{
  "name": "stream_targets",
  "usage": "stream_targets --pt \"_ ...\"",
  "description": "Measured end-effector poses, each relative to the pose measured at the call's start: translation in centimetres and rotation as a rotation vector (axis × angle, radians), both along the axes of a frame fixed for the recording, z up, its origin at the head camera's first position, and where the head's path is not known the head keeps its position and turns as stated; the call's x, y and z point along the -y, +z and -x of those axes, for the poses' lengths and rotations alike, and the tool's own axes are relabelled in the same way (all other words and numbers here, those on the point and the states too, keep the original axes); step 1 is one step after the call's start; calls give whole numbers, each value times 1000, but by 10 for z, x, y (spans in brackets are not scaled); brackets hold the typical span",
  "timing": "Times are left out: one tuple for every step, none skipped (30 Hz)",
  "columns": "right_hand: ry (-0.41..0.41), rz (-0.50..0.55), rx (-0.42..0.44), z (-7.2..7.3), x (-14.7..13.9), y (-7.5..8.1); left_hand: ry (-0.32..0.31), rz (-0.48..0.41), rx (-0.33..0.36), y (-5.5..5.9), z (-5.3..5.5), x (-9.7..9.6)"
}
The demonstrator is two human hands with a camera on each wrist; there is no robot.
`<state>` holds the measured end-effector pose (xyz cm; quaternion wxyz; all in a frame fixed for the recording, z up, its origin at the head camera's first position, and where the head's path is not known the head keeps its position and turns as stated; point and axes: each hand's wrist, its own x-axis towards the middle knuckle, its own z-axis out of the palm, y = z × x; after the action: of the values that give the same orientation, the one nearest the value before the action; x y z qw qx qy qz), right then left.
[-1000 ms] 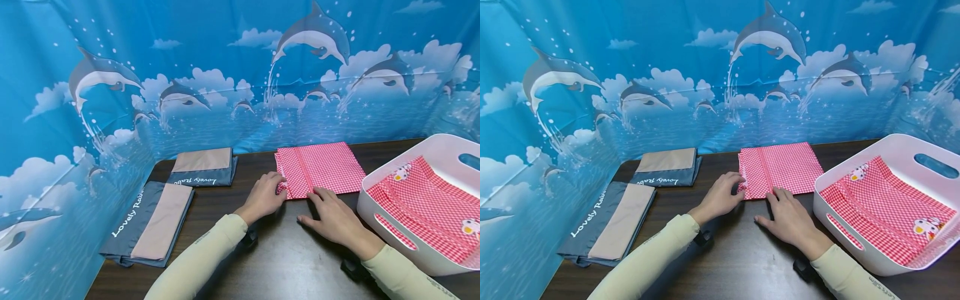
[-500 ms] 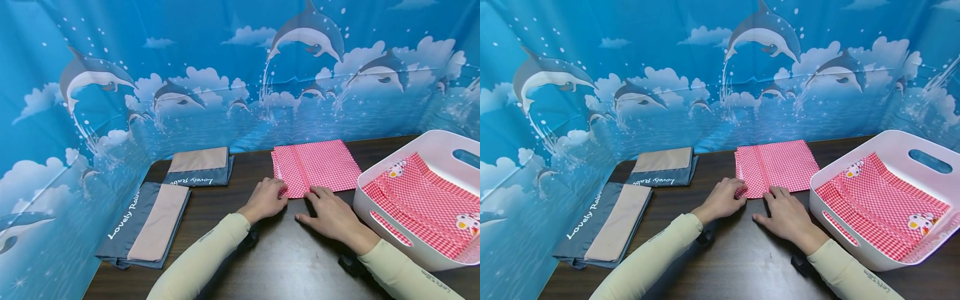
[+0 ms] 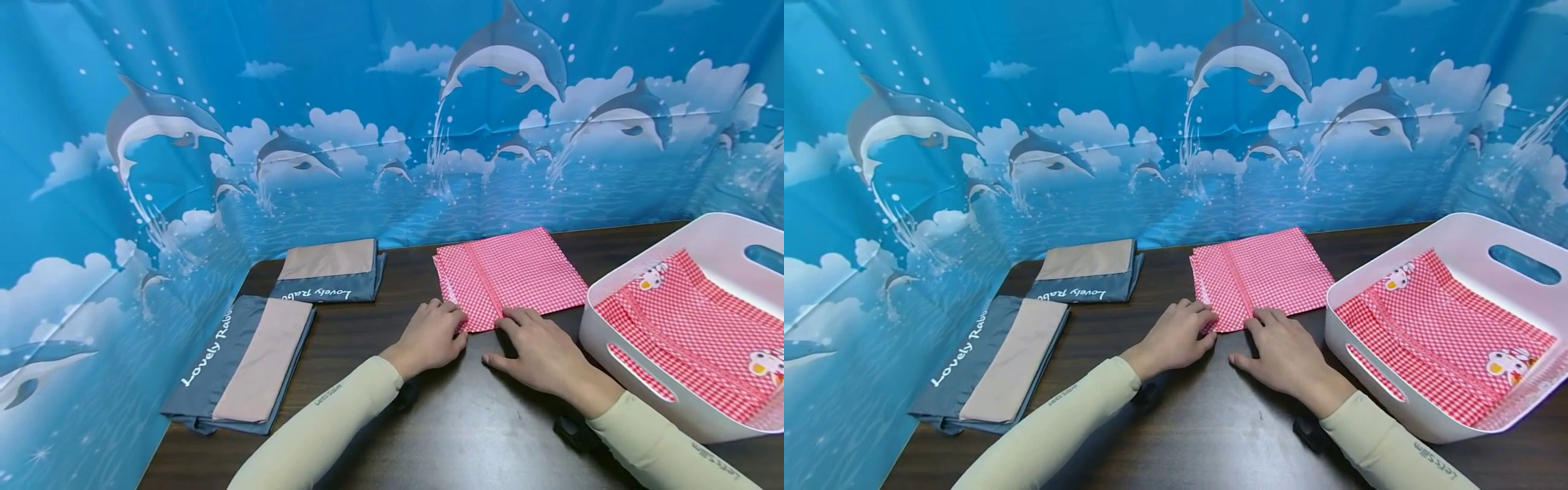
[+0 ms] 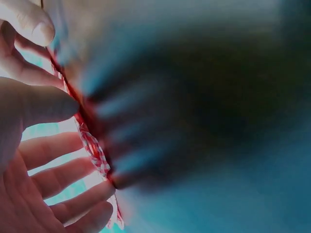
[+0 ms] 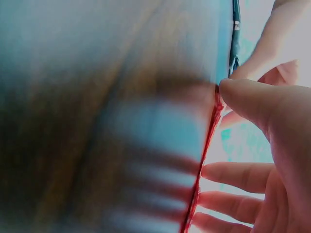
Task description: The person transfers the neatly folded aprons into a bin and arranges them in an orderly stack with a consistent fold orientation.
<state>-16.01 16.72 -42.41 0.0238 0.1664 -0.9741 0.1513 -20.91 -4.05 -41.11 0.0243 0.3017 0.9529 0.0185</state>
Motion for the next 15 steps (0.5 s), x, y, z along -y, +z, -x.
stream_targets --pt "4 -3 1 -1 1 0 -7 12 -9 0 -3 2" --pt "8 -6 2 -1 2 1 -11 21 -16 0 -5 3" --pt "11 -10 2 -2 3 1 -14 26 -22 0 -7 5" --pt "14 -13 4 -3 4 1 -14 25 -24 0 -10 6" --pt "17 -16 5 -3 5 2 -14 20 -24 0 -12 8" --pt "21 -20 4 -4 6 2 -12 15 -24 0 -14 9" --pt "25 -23 3 -5 7 2 -10 6 -21 0 -16 11" --pt "30 -26 -2 -5 8 2 -7 -3 -19 0 -19 12" --pt "36 -30 -9 -6 9 2 -4 -11 -18 0 -21 14" --pt "42 -33 -16 -6 10 2 -2 -17 -17 0 -23 15" --pt "47 -37 -26 -7 10 2 -2 -21 -16 0 -25 16" --pt "51 -38 -31 -7 11 2 -2 -25 -17 0 -26 18" --pt "52 -39 -34 -7 11 3 -3 -30 -17 0 -28 18" --pt "52 -38 -33 -7 12 3 -4 -34 -18 -1 -29 19" --pt "50 -36 -28 -7 12 3 -5 -39 -20 -1 -29 20"
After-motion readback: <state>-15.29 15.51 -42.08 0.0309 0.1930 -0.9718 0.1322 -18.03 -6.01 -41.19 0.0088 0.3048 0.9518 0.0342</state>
